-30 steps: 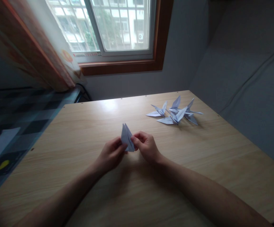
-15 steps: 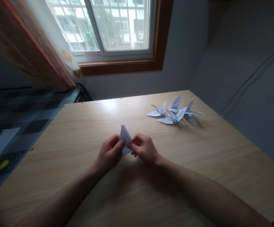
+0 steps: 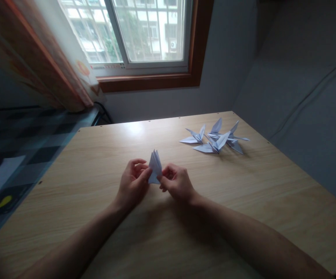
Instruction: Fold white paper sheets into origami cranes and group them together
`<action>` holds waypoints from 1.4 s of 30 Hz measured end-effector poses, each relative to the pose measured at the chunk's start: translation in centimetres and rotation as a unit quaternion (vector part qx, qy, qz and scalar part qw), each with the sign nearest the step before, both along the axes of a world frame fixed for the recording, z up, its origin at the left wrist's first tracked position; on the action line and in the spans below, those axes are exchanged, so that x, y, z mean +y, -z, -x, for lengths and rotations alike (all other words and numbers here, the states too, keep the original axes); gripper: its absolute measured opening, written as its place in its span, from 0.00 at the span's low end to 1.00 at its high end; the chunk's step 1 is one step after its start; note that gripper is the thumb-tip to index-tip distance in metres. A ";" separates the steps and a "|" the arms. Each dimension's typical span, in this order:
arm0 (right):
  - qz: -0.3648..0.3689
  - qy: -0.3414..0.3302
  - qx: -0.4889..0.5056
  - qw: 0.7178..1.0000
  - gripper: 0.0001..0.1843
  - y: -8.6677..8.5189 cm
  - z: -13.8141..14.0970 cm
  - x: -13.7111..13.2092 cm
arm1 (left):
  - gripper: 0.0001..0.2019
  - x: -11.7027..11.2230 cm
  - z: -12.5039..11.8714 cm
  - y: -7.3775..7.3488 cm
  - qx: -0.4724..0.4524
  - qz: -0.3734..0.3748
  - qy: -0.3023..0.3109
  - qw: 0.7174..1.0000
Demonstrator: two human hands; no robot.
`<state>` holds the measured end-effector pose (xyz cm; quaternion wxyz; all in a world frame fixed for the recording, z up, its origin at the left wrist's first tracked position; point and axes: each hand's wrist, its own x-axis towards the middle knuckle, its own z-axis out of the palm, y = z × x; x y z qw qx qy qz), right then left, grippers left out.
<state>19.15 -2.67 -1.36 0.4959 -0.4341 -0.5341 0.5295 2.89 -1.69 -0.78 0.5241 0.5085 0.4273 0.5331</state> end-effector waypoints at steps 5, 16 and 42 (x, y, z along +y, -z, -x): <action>-0.057 0.064 -0.065 0.994 0.12 0.2 0.0 -0.5 | 0.14 -0.5 0.0 0.0 0.099 -0.038 0.008 0.994; -0.146 -0.004 -0.074 0.987 0.16 0.4 0.0 0.1 | 0.14 -0.5 0.1 -0.1 0.058 -0.024 0.107 0.992; -0.035 0.047 0.097 0.994 0.17 0.5 0.0 0.8 | 0.22 0.3 0.2 -0.4 -0.033 0.033 0.034 0.998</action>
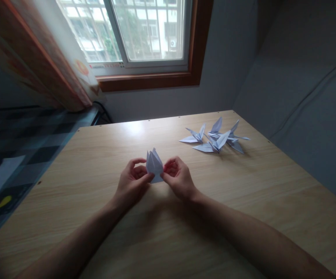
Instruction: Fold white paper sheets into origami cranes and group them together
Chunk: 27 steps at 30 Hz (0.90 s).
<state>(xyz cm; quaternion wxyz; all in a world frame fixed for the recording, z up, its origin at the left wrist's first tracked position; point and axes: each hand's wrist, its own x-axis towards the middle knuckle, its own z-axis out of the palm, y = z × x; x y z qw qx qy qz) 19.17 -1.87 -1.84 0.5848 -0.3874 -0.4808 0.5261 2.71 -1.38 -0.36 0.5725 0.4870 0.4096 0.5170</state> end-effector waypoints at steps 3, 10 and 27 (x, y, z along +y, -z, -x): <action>-0.040 0.009 -0.047 0.998 0.13 0.0 0.0 -0.4 | 0.21 0.0 0.1 0.3 -0.009 -0.010 0.023 1.000; -0.193 0.039 -0.207 0.958 0.08 -0.4 0.2 -1.9 | 0.14 -0.3 0.0 0.5 0.021 -0.043 0.060 0.997; -0.158 0.043 -0.158 0.974 0.20 -0.3 -0.2 -1.5 | 0.17 -1.3 -0.3 0.1 0.164 -0.076 0.091 0.979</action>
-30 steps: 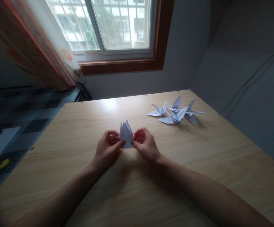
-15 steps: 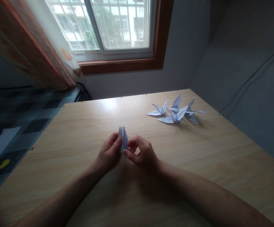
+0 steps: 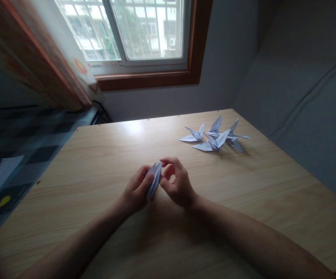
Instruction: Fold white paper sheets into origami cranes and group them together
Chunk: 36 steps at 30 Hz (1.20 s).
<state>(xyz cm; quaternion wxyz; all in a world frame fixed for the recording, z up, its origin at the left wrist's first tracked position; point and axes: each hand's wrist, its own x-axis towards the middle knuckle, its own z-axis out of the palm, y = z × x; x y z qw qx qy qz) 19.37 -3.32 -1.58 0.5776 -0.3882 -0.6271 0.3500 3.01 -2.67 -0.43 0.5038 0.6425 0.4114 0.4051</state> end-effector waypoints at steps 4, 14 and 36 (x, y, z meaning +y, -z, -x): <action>-0.008 0.007 0.009 1.000 0.19 0.1 0.0 0.1 | 0.16 0.0 0.0 0.1 0.027 -0.022 -0.001 0.999; -0.031 0.002 0.012 0.999 0.18 0.2 -0.1 0.5 | 0.13 -0.1 0.0 -0.2 0.052 -0.040 -0.008 0.998; -0.142 0.041 -0.093 0.985 0.13 -0.8 -1.0 0.9 | 0.12 -0.2 -0.4 -1.1 0.037 0.011 -0.034 0.999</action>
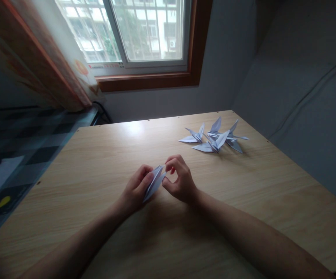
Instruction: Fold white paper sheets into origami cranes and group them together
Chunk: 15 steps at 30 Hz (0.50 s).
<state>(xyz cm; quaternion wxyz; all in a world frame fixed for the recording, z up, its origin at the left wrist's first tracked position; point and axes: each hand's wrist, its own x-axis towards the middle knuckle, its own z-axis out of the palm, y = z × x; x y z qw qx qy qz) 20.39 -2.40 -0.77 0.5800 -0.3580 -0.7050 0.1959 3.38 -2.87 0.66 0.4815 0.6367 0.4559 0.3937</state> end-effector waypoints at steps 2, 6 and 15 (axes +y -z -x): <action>-0.010 0.003 -0.011 1.000 0.13 0.0 -0.1 0.0 | 0.12 0.1 0.0 0.2 -0.006 -0.002 0.000 1.000; -0.021 -0.002 -0.032 0.999 0.11 0.0 -0.1 -0.2 | 0.13 0.3 0.1 0.7 -0.014 -0.007 0.007 1.000; -0.083 0.035 -0.060 0.994 0.08 -0.3 0.3 -0.6 | 0.15 0.5 0.3 1.3 -0.021 -0.018 -0.018 0.999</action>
